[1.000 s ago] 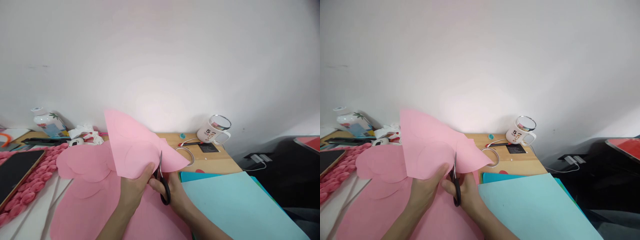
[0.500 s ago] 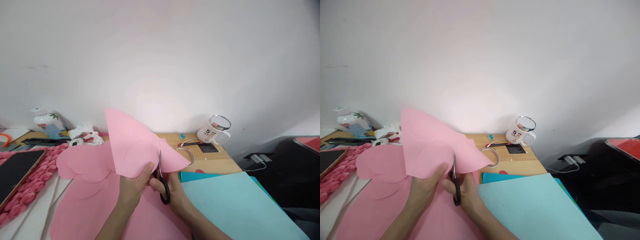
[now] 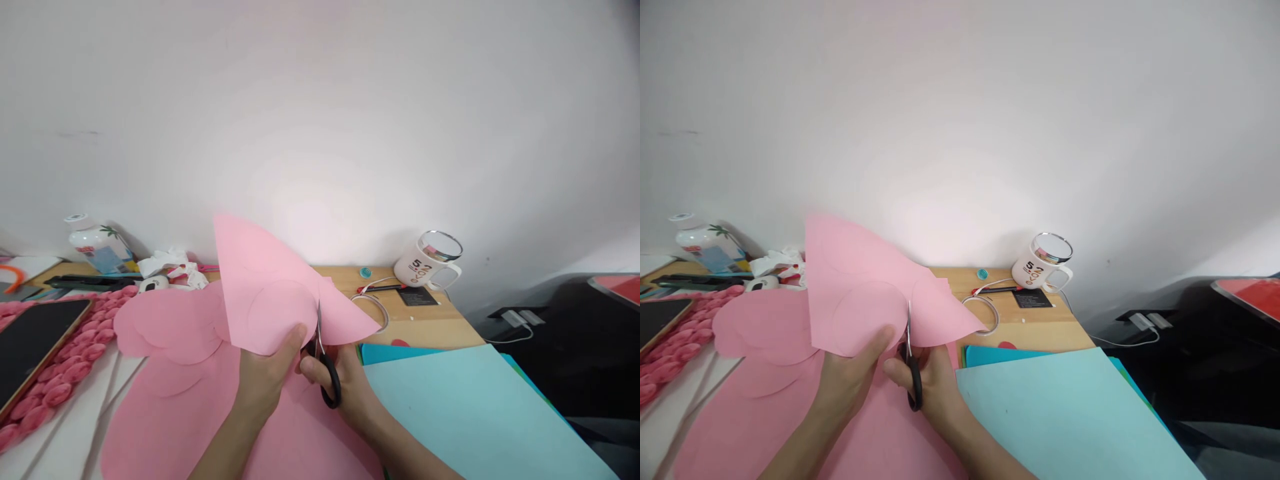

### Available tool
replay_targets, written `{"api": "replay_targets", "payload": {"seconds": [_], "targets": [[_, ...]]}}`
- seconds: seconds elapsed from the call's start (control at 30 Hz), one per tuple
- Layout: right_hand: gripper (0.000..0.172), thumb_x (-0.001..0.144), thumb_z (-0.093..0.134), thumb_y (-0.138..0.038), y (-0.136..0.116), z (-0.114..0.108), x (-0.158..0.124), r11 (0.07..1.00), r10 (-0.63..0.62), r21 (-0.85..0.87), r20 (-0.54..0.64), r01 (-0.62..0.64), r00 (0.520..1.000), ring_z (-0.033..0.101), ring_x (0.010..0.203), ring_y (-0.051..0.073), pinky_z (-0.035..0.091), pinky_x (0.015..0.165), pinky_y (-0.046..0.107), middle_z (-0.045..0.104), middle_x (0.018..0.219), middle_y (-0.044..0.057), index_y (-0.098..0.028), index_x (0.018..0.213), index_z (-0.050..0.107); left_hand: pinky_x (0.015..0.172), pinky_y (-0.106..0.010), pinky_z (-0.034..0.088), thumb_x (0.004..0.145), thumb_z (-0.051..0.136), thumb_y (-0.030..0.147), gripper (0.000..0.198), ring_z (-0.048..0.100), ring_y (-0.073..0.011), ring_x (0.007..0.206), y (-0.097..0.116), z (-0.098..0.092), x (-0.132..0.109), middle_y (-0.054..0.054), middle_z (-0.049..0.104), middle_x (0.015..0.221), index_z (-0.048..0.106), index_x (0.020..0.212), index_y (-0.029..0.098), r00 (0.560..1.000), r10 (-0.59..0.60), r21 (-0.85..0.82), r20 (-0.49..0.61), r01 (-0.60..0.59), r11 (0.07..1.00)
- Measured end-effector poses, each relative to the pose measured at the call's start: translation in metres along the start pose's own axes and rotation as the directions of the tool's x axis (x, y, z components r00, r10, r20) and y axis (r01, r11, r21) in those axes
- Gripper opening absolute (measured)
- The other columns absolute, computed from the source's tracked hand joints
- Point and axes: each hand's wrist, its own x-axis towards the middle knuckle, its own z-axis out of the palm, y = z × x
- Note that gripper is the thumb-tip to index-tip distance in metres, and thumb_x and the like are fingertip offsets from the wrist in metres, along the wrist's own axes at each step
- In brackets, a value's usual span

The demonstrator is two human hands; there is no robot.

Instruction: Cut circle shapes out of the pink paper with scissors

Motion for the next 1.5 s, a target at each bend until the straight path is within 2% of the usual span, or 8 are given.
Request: {"api": "replay_targets", "payload": {"seconds": [0.13, 0.23, 0.37, 0.47, 0.63, 0.8, 1.03, 1.5], "targets": [[0.031, 0.063, 0.071, -0.035, 0.0042, 0.0015, -0.001, 1.0, 0.001, -0.011, -0.093, -0.002, 0.996, 0.037, 0.056, 0.013, 0.034, 0.052, 0.024, 0.04, 0.06, -0.004, -0.02, 0.073, 0.045, 0.078, -0.035, 0.052, 0.06, 0.071, 0.027, 0.042, 0.063, -0.0225, 0.084, -0.0012, -0.0043, 0.0031, -0.005, 0.068, 0.082, 0.06, 0.099, 0.016, 0.995, 0.004, -0.098, 0.095, 0.005, 0.995], [0.034, 0.058, 0.074, -0.034, 0.0056, 0.0031, -0.0018, 0.998, -0.01, -0.067, -0.192, -0.003, 0.981, 0.043, 0.059, 0.014, 0.039, 0.056, 0.026, 0.047, 0.064, -0.002, -0.019, 0.075, 0.048, 0.083, -0.038, 0.05, 0.058, 0.073, 0.026, 0.048, 0.061, -0.0254, 0.094, 0.0, -0.0053, 0.0041, -0.007, 0.068, 0.085, 0.059, 0.103, 0.016, 0.987, -0.028, -0.181, 0.161, 0.058, 0.982], [0.026, 0.068, 0.064, -0.036, 0.0044, 0.0028, -0.0009, 0.992, 0.071, -0.094, -0.116, -0.082, 0.991, 0.039, 0.052, 0.012, 0.034, 0.05, 0.023, 0.041, 0.055, -0.004, -0.018, 0.063, 0.046, 0.056, -0.032, 0.054, 0.061, 0.07, 0.026, 0.028, 0.064, -0.0206, 0.063, -0.0001, -0.0046, 0.0054, -0.002, 0.063, 0.059, 0.062, 0.085, 0.015, 0.978, -0.116, -0.123, 0.172, 0.138, 0.983], [0.028, 0.073, 0.059, -0.036, 0.004, 0.0012, -0.0004, 0.987, 0.11, -0.108, -0.068, -0.117, 0.992, 0.039, 0.051, 0.011, 0.034, 0.049, 0.023, 0.041, 0.053, -0.003, -0.018, 0.057, 0.045, 0.037, -0.028, 0.047, 0.063, 0.066, 0.029, 0.014, 0.055, -0.0169, 0.042, -0.0012, -0.0034, 0.0069, 0.004, 0.05, 0.04, 0.059, 0.069, 0.018, 0.963, -0.185, -0.067, 0.198, 0.201, 0.977], [0.029, 0.071, 0.06, -0.04, 0.0015, 0.0012, -0.0012, 0.988, 0.092, -0.12, -0.072, -0.1, 0.993, 0.04, 0.051, 0.012, 0.036, 0.05, 0.024, 0.042, 0.053, -0.002, -0.017, 0.059, 0.047, 0.037, -0.027, 0.046, 0.063, 0.066, 0.028, 0.014, 0.054, -0.0155, 0.041, -0.0006, -0.0023, 0.0079, 0.004, 0.051, 0.042, 0.055, 0.066, 0.019, 0.968, -0.164, -0.087, 0.188, 0.183, 0.979], [0.031, 0.068, 0.062, -0.042, -0.0009, 0.0028, -0.0012, 0.986, 0.098, -0.129, -0.087, -0.109, 0.991, 0.039, 0.05, 0.012, 0.035, 0.049, 0.024, 0.042, 0.052, -0.003, -0.017, 0.058, 0.048, 0.029, -0.022, 0.038, 0.062, 0.067, 0.026, 0.018, 0.05, -0.0119, 0.036, -0.0016, -0.0048, 0.009, 0.004, 0.056, 0.05, 0.057, 0.074, 0.018, 0.971, -0.16, -0.095, 0.178, 0.179, 0.979], [0.025, 0.069, 0.061, -0.037, -0.0006, 0.0042, -0.0013, 0.982, 0.114, -0.135, -0.117, -0.13, 0.987, 0.04, 0.05, 0.012, 0.035, 0.049, 0.024, 0.044, 0.051, -0.003, -0.017, 0.059, 0.052, 0.029, -0.026, 0.04, 0.063, 0.067, 0.025, 0.016, 0.053, -0.0159, 0.038, -0.0024, -0.0055, 0.0082, 0.003, 0.055, 0.049, 0.054, 0.069, 0.018, 0.965, -0.143, -0.124, 0.221, 0.174, 0.977], [0.025, 0.072, 0.061, -0.031, 0.0075, 0.0019, -0.0029, 0.991, 0.11, -0.071, -0.089, -0.116, 0.99, 0.044, 0.046, 0.011, 0.036, 0.049, 0.024, 0.046, 0.05, -0.003, -0.017, 0.056, 0.047, 0.027, -0.024, 0.039, 0.066, 0.065, 0.027, 0.016, 0.048, -0.0113, 0.033, -0.0022, -0.0067, 0.01, 0.001, 0.056, 0.054, 0.057, 0.075, 0.018, 0.95, -0.143, -0.176, 0.278, 0.196, 0.965]]}}
